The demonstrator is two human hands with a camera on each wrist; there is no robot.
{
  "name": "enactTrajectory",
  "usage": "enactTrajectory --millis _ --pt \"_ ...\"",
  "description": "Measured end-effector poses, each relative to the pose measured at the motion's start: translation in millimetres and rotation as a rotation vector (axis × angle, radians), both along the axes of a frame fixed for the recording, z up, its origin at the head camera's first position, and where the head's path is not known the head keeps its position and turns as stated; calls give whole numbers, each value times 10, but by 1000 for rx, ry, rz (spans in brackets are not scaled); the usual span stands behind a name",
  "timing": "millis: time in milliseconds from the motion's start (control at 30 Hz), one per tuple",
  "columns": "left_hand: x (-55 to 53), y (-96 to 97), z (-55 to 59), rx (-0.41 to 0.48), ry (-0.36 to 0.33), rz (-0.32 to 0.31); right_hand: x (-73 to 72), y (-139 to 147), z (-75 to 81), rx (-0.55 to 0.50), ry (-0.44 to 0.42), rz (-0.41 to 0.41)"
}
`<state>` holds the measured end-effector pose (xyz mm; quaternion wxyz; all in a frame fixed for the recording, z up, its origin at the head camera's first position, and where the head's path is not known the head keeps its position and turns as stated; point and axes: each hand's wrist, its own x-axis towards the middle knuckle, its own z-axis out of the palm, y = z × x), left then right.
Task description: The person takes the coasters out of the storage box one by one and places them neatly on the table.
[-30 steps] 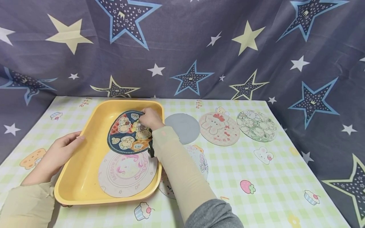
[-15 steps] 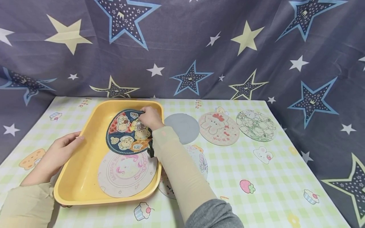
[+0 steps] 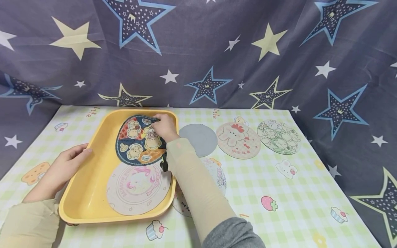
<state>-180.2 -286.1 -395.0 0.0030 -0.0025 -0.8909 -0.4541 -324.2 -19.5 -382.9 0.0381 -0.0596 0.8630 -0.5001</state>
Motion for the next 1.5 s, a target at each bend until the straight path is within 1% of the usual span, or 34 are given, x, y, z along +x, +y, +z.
enactTrajectory --millis 300,400,467,600,733,867,1033,1333,1500 --pt "1 3 2 1 -3 -1 -21 2 4 -76 2 -41" --pt "-1 3 2 5 -5 -3 -24 4 5 -117 -15 -49" --pt "-4 3 2 6 -6 -2 -23 5 6 -157 -36 -51" --pt "-6 5 2 2 -9 1 -15 8 16 -267 -90 -55" --pt "-4 8 4 0 -11 4 -9 8 17 -345 -99 -67" --pt "0 7 4 0 -14 4 -2 15 22 -379 -93 -74" --pt "-2 3 -1 2 -19 2 -2 33 29 -413 -105 -68" --pt "-4 8 2 0 -20 1 21 59 63 -470 -175 -74" --pt "-3 11 7 -1 -23 4 18 68 73 -502 -189 -76"
